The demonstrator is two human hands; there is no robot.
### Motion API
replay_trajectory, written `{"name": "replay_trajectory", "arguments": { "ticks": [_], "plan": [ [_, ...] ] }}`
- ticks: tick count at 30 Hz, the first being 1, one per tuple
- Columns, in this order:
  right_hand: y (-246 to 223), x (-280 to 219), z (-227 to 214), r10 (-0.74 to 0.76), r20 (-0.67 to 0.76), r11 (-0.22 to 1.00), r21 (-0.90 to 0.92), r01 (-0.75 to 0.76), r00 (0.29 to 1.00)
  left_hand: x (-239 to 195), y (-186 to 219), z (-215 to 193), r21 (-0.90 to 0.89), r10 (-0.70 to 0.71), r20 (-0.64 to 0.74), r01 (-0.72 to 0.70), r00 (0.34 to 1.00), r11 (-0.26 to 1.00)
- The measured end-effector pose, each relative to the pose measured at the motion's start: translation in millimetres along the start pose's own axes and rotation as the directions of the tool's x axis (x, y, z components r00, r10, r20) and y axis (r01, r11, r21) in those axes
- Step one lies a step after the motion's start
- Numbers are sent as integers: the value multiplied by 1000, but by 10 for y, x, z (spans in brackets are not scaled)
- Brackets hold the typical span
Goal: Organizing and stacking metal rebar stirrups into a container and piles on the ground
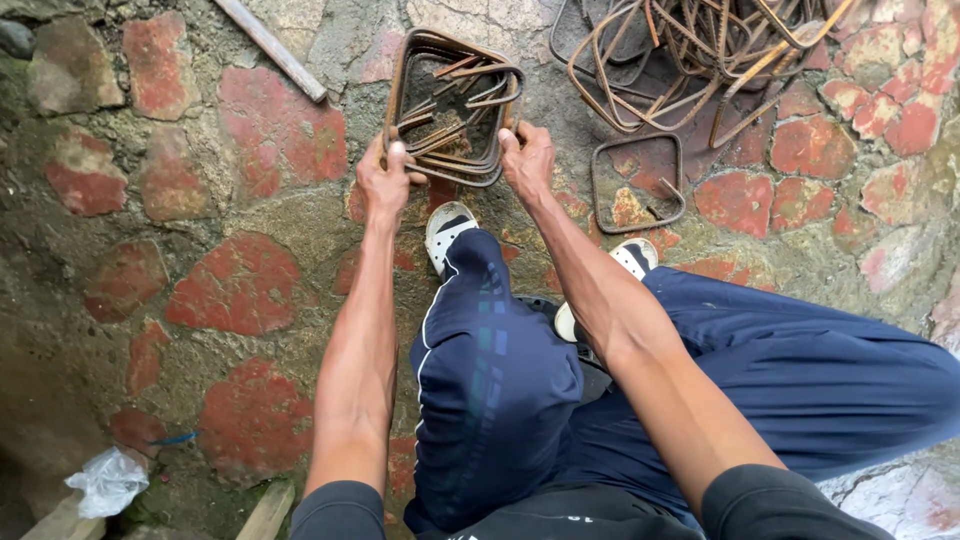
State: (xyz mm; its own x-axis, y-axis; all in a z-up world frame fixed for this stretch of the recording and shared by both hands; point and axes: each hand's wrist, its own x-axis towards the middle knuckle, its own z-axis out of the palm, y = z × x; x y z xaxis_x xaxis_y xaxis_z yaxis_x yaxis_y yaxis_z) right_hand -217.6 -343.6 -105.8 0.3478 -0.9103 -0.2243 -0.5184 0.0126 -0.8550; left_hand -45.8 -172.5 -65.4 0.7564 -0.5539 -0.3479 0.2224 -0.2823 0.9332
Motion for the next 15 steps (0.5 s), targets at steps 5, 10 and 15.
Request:
{"name": "replay_trajectory", "arguments": {
  "ticks": [5,10,15],
  "plan": [
    [200,9,125,75,-164,992,-87,-91,984,321,-319,78,531,139,-233,6,963,847],
    [157,66,207,37,-238,992,-107,-64,971,295,-202,116,600,206,-289,9,935,800],
    [136,81,294,-45,-247,989,-149,8,968,97,12,208,578,252,-328,-17,911,816]
  ]
}}
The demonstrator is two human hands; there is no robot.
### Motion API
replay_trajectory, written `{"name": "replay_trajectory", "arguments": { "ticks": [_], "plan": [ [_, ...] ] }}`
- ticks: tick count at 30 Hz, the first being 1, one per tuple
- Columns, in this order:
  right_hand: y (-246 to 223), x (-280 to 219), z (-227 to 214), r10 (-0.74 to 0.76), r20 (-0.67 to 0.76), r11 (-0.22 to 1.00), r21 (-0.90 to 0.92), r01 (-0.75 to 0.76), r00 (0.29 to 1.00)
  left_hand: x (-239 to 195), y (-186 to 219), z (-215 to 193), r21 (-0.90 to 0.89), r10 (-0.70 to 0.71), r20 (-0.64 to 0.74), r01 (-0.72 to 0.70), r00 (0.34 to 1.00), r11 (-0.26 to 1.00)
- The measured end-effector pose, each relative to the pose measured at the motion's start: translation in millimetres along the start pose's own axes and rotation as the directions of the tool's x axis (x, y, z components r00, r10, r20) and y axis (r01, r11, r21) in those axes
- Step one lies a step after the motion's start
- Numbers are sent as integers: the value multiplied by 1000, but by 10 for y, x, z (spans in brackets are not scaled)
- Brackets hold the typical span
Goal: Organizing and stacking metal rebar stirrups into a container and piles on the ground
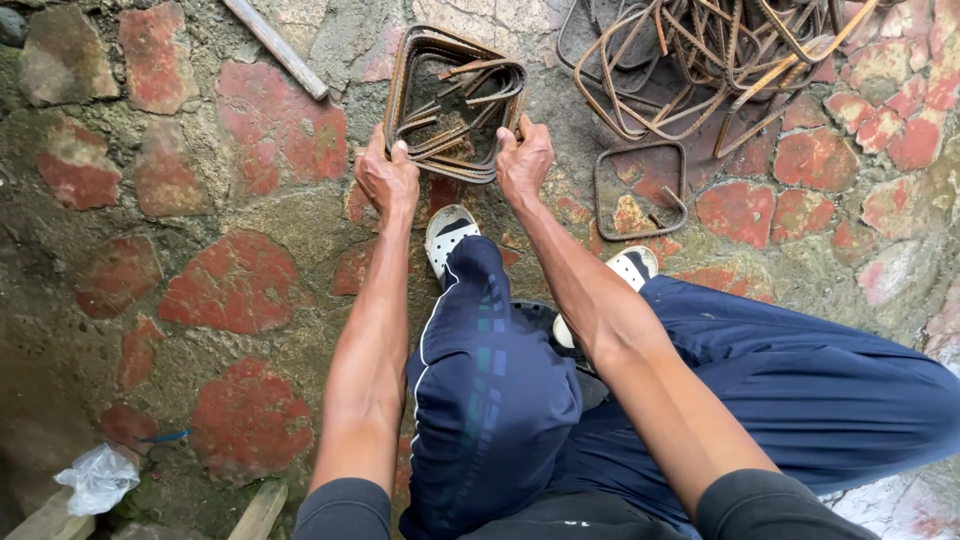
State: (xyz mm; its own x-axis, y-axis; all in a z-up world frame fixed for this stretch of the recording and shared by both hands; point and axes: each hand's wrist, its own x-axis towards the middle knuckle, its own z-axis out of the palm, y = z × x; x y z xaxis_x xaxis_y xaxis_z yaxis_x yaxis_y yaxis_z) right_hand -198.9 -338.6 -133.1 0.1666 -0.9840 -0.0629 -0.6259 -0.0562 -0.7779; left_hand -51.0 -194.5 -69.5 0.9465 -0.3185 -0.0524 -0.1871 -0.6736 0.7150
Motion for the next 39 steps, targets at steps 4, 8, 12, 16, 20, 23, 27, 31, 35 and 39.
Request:
{"name": "replay_trajectory", "arguments": {
  "ticks": [4,8,12,16,20,23,27,31,35,39],
  "plan": [
    [-102,1,-65,-55,5,998,-26,55,998,17,-82,90,25,-4,-14,4,1000,1000],
    [-47,13,-26,-33,6,999,-15,33,999,5,-216,182,41,-26,-7,26,1000,999],
    [-1,41,9,-42,-11,999,6,42,999,-17,-262,215,38,-42,-16,43,999,998],
    [15,49,30,-43,-33,998,52,45,999,6,-377,261,67,-59,1,59,998,996],
    [-120,46,-33,-4,-14,998,66,5,1000,43,-371,336,112,-57,-29,60,998,992],
    [-57,89,32,-12,-9,998,63,12,1000,89,-371,362,171,-33,-56,42,998,984],
    [-152,42,-62,-47,8,999,15,47,999,35,-91,132,161,104,-23,-99,994,982],
    [-17,-49,-231,-16,-109,997,79,25,994,-8,-114,84,172,179,52,-185,983,968],
    [764,-108,-608,99,-59,991,-83,-103,993,38,-181,-26,65,264,42,-266,964,962],
    [1613,-207,-1203,254,256,887,-445,-120,933,66,-222,-24,96,301,-30,-297,953,950]
  ]
}}
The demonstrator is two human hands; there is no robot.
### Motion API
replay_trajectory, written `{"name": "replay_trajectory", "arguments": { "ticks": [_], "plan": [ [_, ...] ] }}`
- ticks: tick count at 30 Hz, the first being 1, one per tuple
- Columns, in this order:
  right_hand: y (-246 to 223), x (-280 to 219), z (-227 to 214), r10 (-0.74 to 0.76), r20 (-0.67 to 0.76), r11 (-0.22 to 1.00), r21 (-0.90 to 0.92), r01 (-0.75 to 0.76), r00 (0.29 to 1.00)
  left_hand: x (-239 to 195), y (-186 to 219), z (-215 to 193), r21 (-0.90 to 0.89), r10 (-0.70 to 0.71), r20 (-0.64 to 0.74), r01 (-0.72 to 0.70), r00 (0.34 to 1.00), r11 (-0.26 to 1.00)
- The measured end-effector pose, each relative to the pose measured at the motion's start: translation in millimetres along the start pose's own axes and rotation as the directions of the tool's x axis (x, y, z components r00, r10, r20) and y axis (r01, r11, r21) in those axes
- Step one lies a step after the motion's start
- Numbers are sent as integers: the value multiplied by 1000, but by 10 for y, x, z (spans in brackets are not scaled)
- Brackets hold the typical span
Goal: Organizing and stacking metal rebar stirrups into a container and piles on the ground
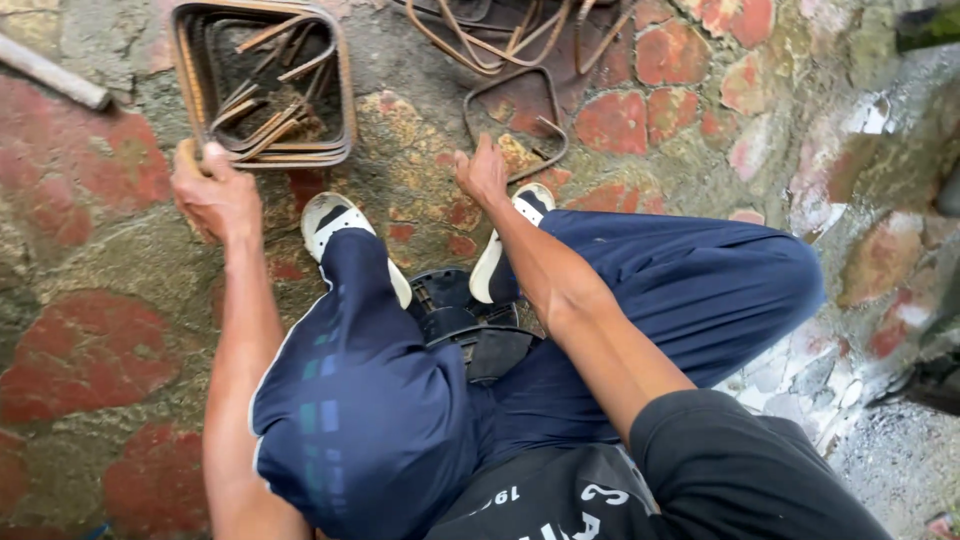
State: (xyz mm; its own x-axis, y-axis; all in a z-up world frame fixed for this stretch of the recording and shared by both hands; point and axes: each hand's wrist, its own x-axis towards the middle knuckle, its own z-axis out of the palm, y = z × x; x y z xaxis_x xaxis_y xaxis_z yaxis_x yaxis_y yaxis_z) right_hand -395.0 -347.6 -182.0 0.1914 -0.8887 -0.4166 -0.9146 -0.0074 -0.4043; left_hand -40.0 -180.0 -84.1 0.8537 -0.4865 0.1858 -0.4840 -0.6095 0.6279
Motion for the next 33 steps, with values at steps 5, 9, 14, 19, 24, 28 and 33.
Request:
{"name": "replay_trajectory", "arguments": {
  "ticks": [5,9,14,19,24,28,33],
  "plan": [
    [561,-24,100,91,192,983,-174,-57,977,-25,-230,-55,48,-8,50,5,999,999],
    [416,-157,33,121,151,947,-314,-69,981,-71,-86,-347,-81,97,-6,-97,995,992],
    [393,-227,49,76,124,939,-342,-30,989,-268,194,-605,-200,131,-30,-135,991,971],
    [628,-131,268,56,135,916,-400,3,989,-447,453,-653,-204,16,14,-13,1000,979],
    [933,-10,389,-101,9,891,-445,95,995,-465,454,-523,-354,9,17,-3,1000,935],
    [565,-258,-113,-117,-64,975,-196,103,991,-421,596,-487,-188,124,-53,-132,991,973],
    [646,-281,-453,-223,-226,940,-309,147,948,-540,536,-403,-211,-19,112,42,994,977]
  ]
}}
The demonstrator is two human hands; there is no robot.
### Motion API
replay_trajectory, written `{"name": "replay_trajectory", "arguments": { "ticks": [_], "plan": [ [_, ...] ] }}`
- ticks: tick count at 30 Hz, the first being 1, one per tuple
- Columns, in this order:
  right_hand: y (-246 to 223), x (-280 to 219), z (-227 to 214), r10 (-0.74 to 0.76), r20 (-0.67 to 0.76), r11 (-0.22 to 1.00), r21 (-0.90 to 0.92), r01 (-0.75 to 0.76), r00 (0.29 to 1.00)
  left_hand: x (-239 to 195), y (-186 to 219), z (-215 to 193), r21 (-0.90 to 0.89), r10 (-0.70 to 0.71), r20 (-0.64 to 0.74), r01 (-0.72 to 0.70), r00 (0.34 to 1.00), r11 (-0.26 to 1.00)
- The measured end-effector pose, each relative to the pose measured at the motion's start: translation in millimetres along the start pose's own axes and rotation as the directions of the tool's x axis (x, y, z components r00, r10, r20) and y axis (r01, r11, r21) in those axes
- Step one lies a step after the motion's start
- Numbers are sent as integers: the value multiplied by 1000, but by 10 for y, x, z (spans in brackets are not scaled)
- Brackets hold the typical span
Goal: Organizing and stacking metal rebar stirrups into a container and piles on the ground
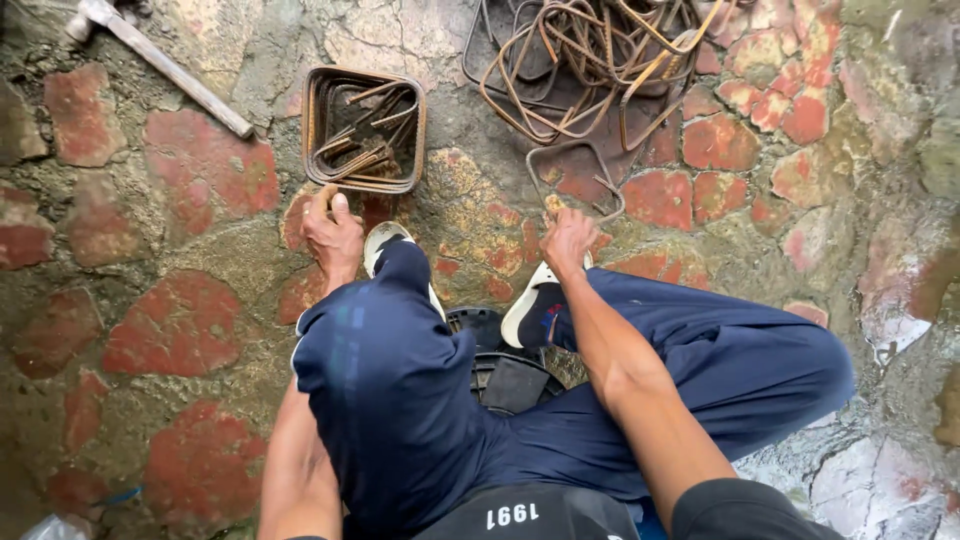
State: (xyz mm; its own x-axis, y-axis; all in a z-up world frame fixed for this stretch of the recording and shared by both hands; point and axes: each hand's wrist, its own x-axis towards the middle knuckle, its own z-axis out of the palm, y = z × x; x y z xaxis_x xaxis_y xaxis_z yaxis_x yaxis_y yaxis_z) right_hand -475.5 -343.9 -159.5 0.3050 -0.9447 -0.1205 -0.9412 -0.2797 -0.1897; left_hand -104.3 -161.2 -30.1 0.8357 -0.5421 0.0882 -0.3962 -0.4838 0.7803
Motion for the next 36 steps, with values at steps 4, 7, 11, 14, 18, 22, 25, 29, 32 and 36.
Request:
{"name": "replay_trajectory", "arguments": {
  "ticks": [4,7,11,14,18,22,25,29,32,36],
  "plan": [
    [413,317,-221,-32,-108,998,-62,25,994,0,-129,67,-50,-39,-20,38,999,998],
    [508,575,-813,42,-90,999,5,-42,995,32,-66,36,-145,-112,-76,100,991,984],
    [618,712,-1226,61,19,905,422,-63,998,150,14,-161,-40,-267,-67,265,961,963],
    [473,587,-1502,16,37,741,671,-36,999,290,-138,-338,-84,-200,-4,199,980,976],
    [274,546,-1666,43,64,526,847,-77,997,727,-81,-797,-82,91,55,-86,994,993],
    [136,523,-1740,75,60,201,977,-73,995,985,1012,-1548,-114,222,218,-201,950,973],
    [135,536,-1717,136,135,-19,991,-133,982,1149,1558,-1821,-273,395,360,-309,845,911],
    [173,521,-1647,176,172,-224,966,-130,969,983,2535,-1970,-345,489,510,-352,708,870],
    [130,353,-1734,257,270,-390,908,-157,928,578,3449,-2072,-262,572,591,-535,569,803],
    [249,300,-1369,476,445,-501,846,-182,759,258,4075,-1956,-376,650,738,-690,182,619]
  ]
}}
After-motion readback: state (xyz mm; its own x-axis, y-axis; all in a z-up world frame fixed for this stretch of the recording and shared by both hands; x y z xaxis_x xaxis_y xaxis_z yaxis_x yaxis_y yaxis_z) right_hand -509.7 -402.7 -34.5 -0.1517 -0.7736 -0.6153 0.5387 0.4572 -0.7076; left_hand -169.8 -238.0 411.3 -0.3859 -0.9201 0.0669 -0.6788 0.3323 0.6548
